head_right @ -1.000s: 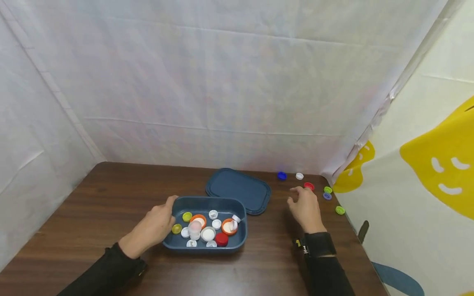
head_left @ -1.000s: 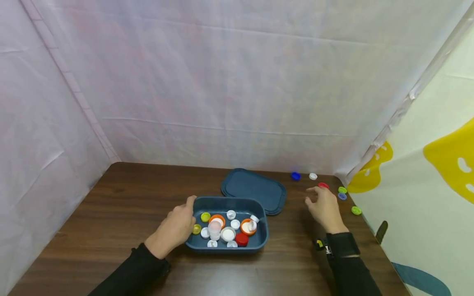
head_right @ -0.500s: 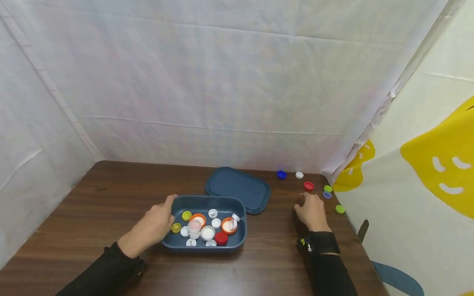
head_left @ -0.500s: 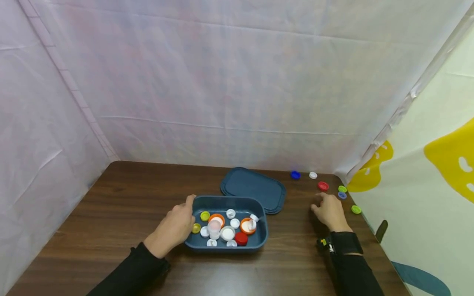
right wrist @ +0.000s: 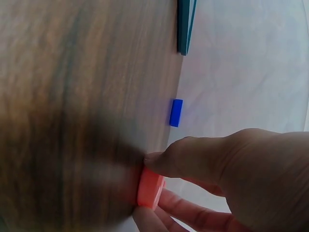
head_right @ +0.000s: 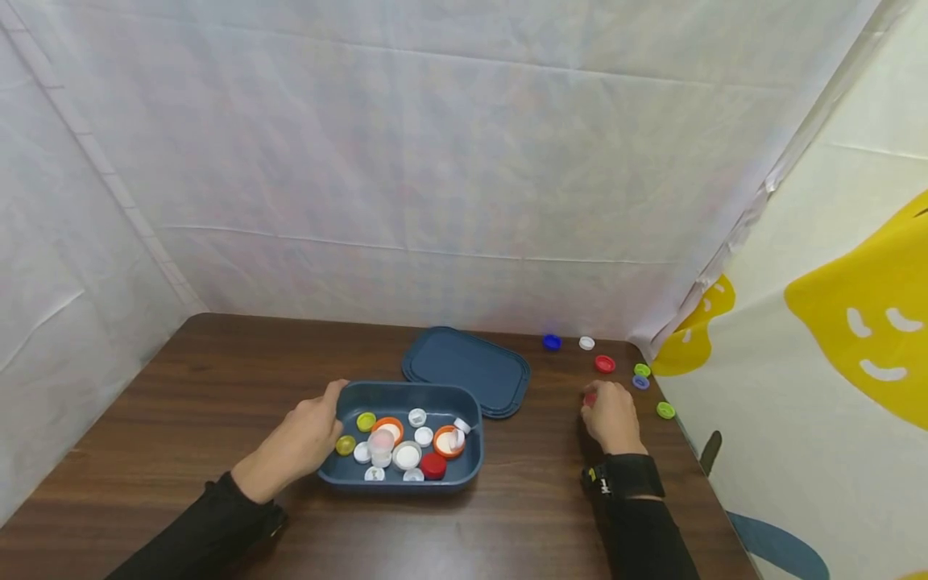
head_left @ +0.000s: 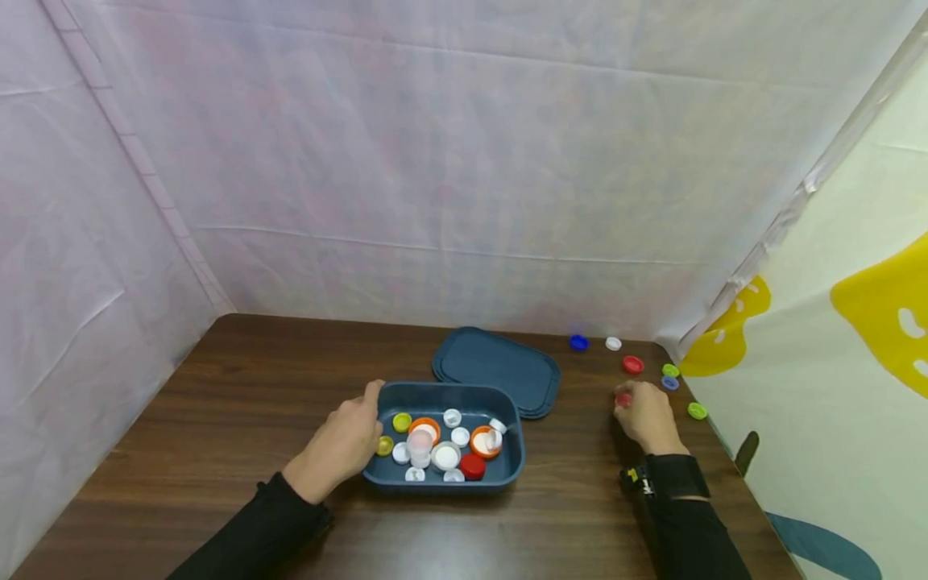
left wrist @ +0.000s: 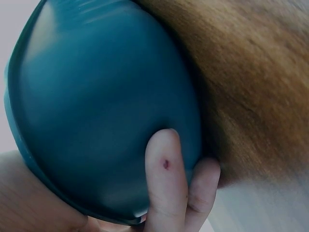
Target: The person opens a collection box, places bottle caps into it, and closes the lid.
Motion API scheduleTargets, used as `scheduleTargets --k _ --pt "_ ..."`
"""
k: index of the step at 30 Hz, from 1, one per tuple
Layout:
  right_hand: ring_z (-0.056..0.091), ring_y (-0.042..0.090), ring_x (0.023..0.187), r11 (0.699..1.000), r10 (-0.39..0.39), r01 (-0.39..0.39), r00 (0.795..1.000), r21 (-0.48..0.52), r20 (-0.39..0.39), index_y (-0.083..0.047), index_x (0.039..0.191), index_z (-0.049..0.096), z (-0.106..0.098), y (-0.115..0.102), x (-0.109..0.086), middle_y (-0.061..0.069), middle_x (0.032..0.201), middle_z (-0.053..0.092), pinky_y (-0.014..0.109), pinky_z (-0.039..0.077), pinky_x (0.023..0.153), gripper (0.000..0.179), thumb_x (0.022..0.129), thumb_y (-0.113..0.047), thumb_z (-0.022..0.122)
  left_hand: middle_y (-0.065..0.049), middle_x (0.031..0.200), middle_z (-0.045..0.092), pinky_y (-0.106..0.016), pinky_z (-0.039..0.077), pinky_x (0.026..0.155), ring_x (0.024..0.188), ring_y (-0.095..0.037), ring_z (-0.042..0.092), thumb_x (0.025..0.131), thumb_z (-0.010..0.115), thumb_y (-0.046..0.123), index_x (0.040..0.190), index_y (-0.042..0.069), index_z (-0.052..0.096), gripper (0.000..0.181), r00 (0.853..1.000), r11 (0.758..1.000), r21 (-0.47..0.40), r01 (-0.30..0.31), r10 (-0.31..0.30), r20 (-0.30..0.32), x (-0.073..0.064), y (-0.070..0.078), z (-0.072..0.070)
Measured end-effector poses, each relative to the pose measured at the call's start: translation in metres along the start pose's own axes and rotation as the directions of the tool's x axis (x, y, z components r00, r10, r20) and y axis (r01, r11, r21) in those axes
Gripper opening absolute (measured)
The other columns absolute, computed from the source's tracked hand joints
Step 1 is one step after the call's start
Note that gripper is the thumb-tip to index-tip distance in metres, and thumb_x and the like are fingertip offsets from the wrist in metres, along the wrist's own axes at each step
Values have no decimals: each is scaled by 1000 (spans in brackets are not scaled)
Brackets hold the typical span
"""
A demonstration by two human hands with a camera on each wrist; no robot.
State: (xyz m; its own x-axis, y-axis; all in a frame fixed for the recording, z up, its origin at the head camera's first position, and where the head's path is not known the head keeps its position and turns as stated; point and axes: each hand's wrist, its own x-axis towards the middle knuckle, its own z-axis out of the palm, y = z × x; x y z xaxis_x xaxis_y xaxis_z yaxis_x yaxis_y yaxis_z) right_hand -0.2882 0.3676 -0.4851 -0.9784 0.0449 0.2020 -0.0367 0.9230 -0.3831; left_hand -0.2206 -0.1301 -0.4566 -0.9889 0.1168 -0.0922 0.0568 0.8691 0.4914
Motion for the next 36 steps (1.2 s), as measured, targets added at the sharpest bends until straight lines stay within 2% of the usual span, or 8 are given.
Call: scheduleTargets --k 5,13,16,20,23,28,36 --pt "74 48 102 1000 0 0 1000 -7 11 7 121 83 -3 -6 0 30 114 82 64 61 88 26 96 -1 81 -34 146 72 -43 72 78 96 -24 76 115 67 9 173 -3 38 66 1000 1000 -5 -19 19 -9 -1 -2 1" --pt "78 49 106 999 -50 50 999 14 -6 8 122 81 -9 -23 -4 30 115 83 67 63 95 29 95 -1 84 -36 148 71 -45 72 79 98 -26 78 115 67 8 172 -5 38 65 999 1000 -3 -31 31 -14 -2 -2 0" --pt "77 44 99 996 -79 79 997 27 -18 8 124 82 -10 -32 -6 28 112 83 64 63 90 30 95 -1 84 -36 147 72 -45 72 79 98 -26 78 115 67 8 172 -5 39 65 999 999 2 -35 35 -16 -2 -2 1" --pt "69 33 84 990 -135 137 990 38 -45 7 123 83 -12 -46 -7 21 101 81 50 58 77 31 93 0 83 -35 142 74 -41 70 72 91 -24 76 114 67 7 171 -5 39 64 998 999 6 -50 50 -29 -2 -3 1" --pt "68 32 83 982 -180 183 981 39 -69 6 122 83 -12 -56 -9 20 98 80 48 57 75 30 92 2 83 -34 139 75 -40 68 70 90 -24 76 114 67 7 171 -5 40 64 998 999 4 -52 52 -32 -1 -3 1" --pt "74 38 93 972 -226 231 970 50 -86 5 123 83 -12 -76 -18 25 105 79 54 64 81 31 92 4 83 -33 143 73 -41 69 74 93 -23 75 115 67 9 173 -2 37 66 1000 1000 1 -23 23 -3 0 -2 0" --pt "75 31 90 953 -285 291 956 85 -68 2 127 84 -14 -114 -31 23 108 78 44 64 77 34 93 3 87 -34 149 71 -46 72 82 101 -26 78 116 67 10 174 -2 37 66 1000 1000 12 -16 16 3 0 -1 0"
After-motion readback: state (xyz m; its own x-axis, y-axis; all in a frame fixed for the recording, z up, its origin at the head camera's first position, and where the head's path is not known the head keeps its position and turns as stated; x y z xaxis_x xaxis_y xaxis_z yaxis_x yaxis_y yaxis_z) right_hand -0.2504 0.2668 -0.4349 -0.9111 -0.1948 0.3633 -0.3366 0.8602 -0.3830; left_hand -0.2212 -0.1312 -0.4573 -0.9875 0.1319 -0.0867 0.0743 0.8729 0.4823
